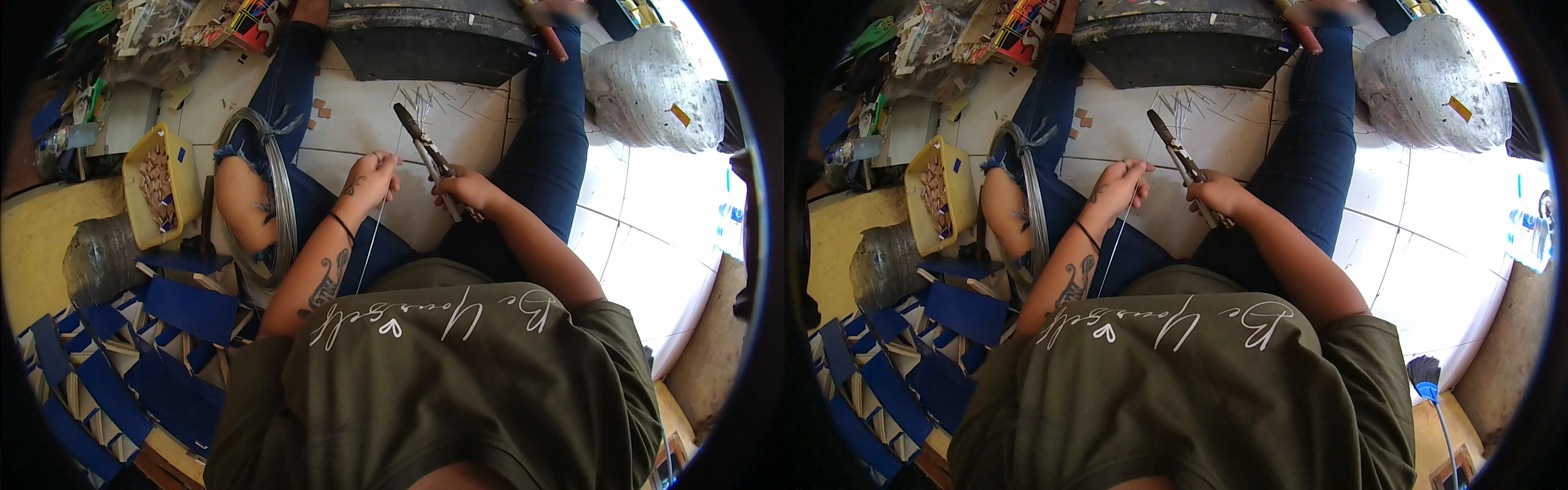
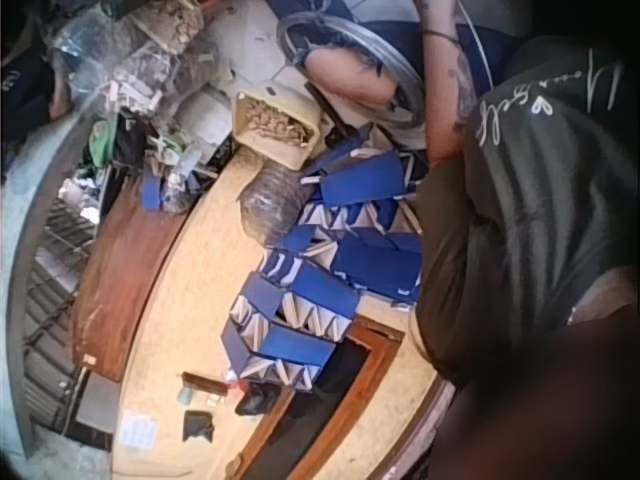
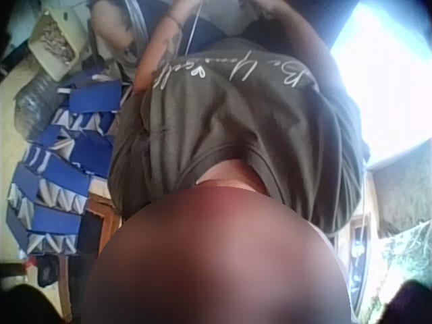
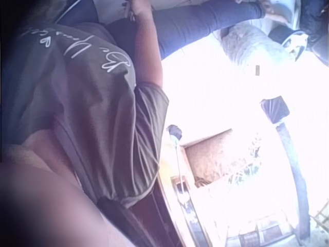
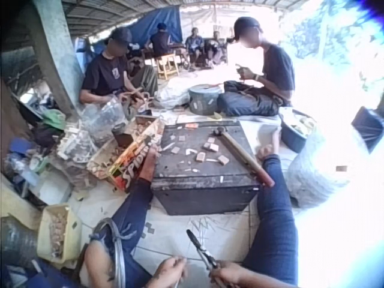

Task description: The person sits on the floor and uses pliers to cut short lengths of thin metal wire from a coil. They repeatedly measure, cut, and place the cut pieces on the floor.

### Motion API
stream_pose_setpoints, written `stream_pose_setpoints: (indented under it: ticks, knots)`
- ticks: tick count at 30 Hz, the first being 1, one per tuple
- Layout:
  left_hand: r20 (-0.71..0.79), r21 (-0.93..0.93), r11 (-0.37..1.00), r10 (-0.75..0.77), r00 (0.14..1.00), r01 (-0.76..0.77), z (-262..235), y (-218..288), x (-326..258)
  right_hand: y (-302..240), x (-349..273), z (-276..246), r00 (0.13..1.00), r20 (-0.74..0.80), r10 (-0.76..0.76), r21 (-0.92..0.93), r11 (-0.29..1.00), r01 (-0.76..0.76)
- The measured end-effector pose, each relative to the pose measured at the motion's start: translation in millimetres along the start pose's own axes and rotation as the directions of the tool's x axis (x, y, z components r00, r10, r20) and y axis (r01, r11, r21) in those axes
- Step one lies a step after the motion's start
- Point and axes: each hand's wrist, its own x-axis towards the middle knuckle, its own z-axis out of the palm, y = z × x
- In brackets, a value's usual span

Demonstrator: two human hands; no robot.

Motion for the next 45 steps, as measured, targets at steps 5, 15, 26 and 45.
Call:
stream_pose_setpoints:
  ticks: [5,15,26,45]
  knots:
    - [-0.031,-0.008,0.999,0.041,0.999,-0.041,3,-12,-4,7,15,5,0.994,-0.092,-0.053,-0.088,0.995,0.045]
    - [-0.138,0.179,0.971,0.184,0.973,-0.158,19,-37,26,18,36,8,0.979,-0.202,-0.035,-0.102,0.995,0.014]
    - [-0.171,0.104,0.989,0.12,0.978,-0.103,12,-26,23,4,29,2,0.986,-0.167,0.009,-0.117,0.993,-0.029]
    - [-0.097,0.06,0.968,0.247,0.964,-0.242,7,-8,20,-12,-14,-13,0.958,0.255,-0.129,0.169,0.982,0.087]
